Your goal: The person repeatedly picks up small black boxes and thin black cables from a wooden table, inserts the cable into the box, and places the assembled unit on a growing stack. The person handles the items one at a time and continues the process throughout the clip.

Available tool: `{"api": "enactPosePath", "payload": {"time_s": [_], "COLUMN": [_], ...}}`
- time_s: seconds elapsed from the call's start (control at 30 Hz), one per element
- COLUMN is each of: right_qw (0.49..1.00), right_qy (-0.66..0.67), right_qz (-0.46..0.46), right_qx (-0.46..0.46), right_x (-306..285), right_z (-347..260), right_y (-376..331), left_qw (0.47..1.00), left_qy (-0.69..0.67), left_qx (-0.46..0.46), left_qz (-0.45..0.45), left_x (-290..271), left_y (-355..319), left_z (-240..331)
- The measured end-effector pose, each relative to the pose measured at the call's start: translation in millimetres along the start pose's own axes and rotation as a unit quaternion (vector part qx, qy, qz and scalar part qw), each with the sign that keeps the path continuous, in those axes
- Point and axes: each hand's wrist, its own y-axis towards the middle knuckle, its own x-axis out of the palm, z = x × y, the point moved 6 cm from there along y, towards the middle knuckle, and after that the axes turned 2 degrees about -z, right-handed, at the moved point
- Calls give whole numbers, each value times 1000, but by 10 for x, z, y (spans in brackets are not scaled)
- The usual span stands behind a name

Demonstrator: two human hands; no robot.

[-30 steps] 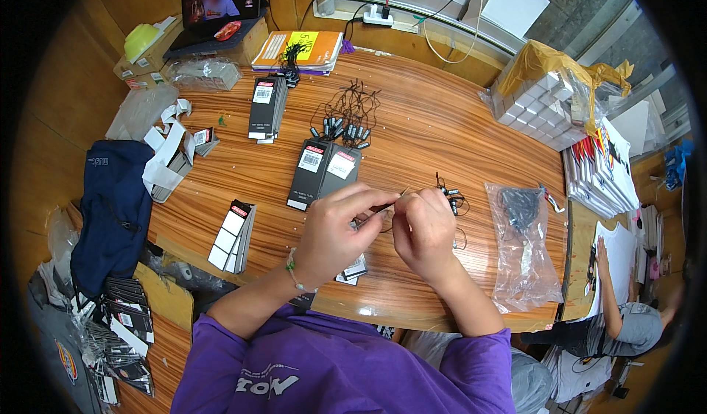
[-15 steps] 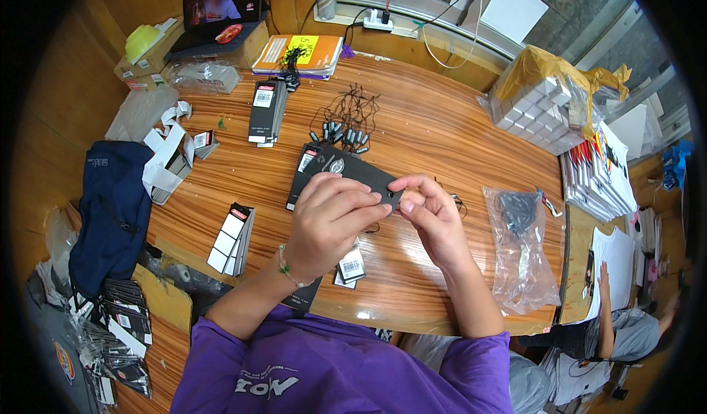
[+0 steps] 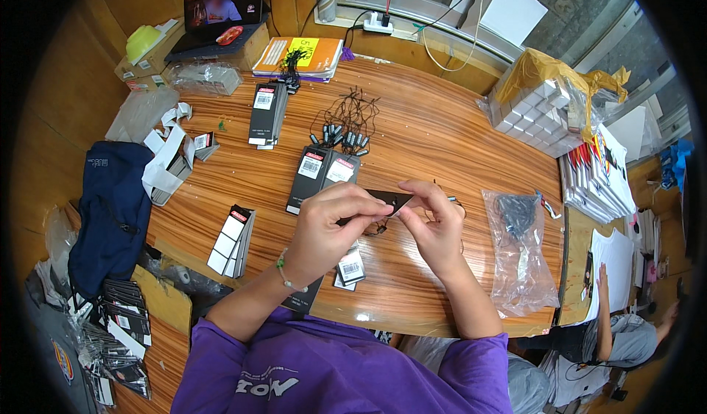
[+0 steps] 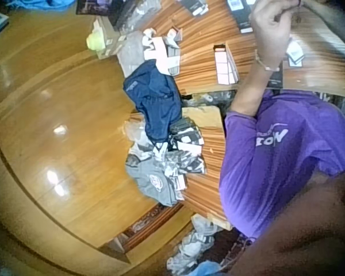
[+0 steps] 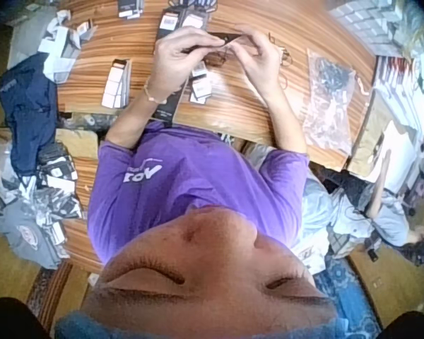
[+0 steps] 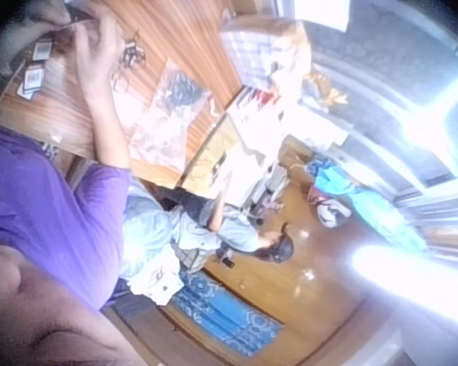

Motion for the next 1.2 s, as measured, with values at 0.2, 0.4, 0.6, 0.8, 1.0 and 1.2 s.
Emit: {"api": "enactPosePath", "payload": {"time_s": [0.2, 0.4, 0.6, 0.8, 1.0, 1.2], "right_qw": [985, 929, 896, 845, 902, 906], "right_qy": [147, 298, 406, 520, 403, 388], "right_qz": [-75, -46, 139, 115, 130, 152], "right_qx": [55, 216, 113, 51, 88, 79], "right_x": [101, 157, -270, -323, -382, -470], "right_z": [90, 299, 260, 59, 61, 59], "right_y": [57, -76, 12, 86, 13, 39], "left_qw": [979, 952, 966, 990, 963, 929], "left_qy": [166, 230, 198, 131, 260, 289], "left_qx": [118, 201, 155, 22, -64, -191], "left_qz": [15, -2, -55, -51, -21, -130], "left_x": [-43, 56, 115, 19, -940, -1662], "left_y": [6, -11, -30, -79, -260, -723], "left_z": [113, 240, 114, -6, -206, -525]}}
